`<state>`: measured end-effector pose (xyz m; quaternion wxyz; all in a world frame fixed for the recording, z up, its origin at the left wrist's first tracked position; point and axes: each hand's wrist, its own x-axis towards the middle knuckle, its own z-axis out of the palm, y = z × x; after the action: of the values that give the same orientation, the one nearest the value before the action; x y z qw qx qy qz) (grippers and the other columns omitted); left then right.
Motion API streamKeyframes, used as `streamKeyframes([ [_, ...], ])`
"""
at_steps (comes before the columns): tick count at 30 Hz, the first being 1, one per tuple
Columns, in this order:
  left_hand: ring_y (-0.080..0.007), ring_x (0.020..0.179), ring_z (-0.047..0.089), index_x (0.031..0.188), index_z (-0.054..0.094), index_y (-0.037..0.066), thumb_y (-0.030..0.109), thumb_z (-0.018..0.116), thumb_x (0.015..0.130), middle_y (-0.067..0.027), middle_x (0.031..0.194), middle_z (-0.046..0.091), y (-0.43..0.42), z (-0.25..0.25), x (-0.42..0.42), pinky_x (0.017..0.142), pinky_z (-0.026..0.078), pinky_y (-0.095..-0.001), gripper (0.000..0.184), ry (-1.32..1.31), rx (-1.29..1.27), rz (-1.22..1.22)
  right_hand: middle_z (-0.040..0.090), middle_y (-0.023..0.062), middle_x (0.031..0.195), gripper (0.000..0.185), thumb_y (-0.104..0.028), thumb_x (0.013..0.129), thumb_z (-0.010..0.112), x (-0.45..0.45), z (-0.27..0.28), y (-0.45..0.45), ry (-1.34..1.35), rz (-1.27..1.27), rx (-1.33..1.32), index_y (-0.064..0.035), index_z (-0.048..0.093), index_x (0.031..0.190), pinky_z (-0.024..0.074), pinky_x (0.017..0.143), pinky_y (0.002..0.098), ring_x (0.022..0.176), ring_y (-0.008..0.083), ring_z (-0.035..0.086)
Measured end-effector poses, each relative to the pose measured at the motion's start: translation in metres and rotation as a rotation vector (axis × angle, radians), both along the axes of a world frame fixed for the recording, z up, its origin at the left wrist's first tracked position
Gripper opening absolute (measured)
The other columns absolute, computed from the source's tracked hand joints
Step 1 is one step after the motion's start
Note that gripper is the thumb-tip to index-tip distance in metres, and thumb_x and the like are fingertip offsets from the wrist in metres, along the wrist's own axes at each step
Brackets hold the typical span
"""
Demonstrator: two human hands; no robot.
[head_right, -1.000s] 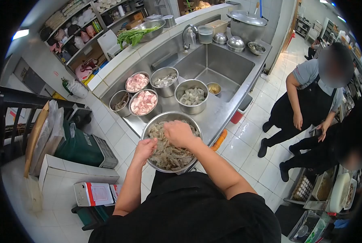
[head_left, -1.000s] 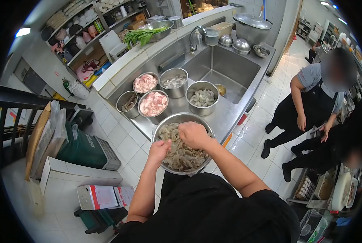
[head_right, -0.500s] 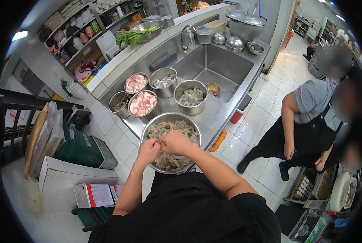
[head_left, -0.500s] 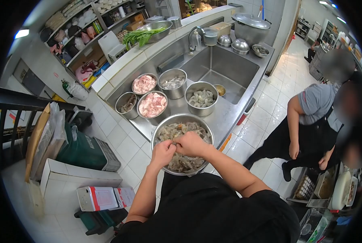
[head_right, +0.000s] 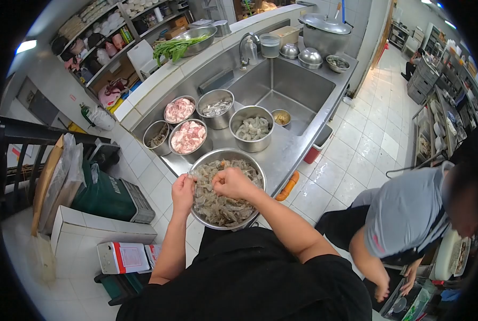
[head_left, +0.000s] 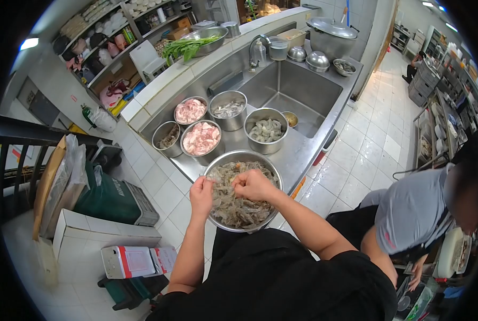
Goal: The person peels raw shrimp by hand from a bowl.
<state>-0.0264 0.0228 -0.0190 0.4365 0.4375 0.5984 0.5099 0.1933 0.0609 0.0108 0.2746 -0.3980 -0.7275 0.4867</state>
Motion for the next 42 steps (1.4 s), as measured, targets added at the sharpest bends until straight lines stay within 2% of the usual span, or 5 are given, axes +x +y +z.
streamKeyframes([
  [4,-0.0070,0.059,0.048,0.097,0.065,0.003,0.019,0.053,0.105,0.0028,0.067,0.055,-0.004,0.010,0.011,0.057,0.041,-0.0240,0.022,-0.112,-0.011,-0.150,0.074,0.0191,0.082,0.032,-0.017,0.086,0.062,-0.002,-0.014,0.002,-0.185,-0.236,0.818,-0.0026,0.073,0.112,0.0556,0.069,0.0429,0.072,0.0343,0.071],
  [10,-0.0075,0.057,0.049,0.087,0.064,0.004,0.024,0.056,0.105,0.0022,0.064,0.055,-0.012,0.014,0.027,0.054,0.040,-0.0242,0.028,-0.019,-0.062,-0.213,0.071,0.0083,0.075,0.032,-0.011,0.092,0.057,-0.007,-0.005,0.009,0.220,-0.008,-0.214,-0.0016,0.072,0.118,0.0516,0.060,0.0316,0.061,0.0152,0.063],
  [21,-0.0022,0.053,0.040,0.071,0.060,0.006,0.018,0.061,0.099,0.0063,0.060,0.049,-0.014,0.007,0.030,0.047,0.030,-0.0229,0.031,0.213,0.149,-0.136,0.066,-0.0004,0.074,0.028,-0.003,0.089,0.058,0.001,-0.014,0.005,0.224,-0.184,-0.233,0.0017,0.072,0.112,0.0432,0.052,0.0229,0.059,0.0040,0.054],
  [30,-0.0371,0.098,0.066,0.113,0.071,0.000,0.025,0.079,0.080,-0.0176,0.100,0.071,-0.015,0.009,0.029,0.089,0.051,-0.0450,0.042,1.071,0.244,-0.050,0.068,0.0025,0.074,0.018,-0.009,0.087,0.072,0.020,-0.015,0.022,0.314,-0.305,-0.332,-0.0004,0.067,0.101,0.0467,0.049,0.0243,0.058,0.0078,0.059],
  [42,-0.0201,0.081,0.065,0.107,0.071,-0.002,0.018,0.072,0.091,-0.0133,0.091,0.070,0.000,0.028,0.078,0.074,0.050,-0.0319,0.025,0.253,0.134,-0.192,0.070,0.0074,0.087,0.021,-0.017,0.103,0.057,0.016,0.006,0.016,0.306,-0.196,-0.412,0.0031,0.061,0.110,0.0532,0.048,0.0259,0.061,0.0123,0.067],
])
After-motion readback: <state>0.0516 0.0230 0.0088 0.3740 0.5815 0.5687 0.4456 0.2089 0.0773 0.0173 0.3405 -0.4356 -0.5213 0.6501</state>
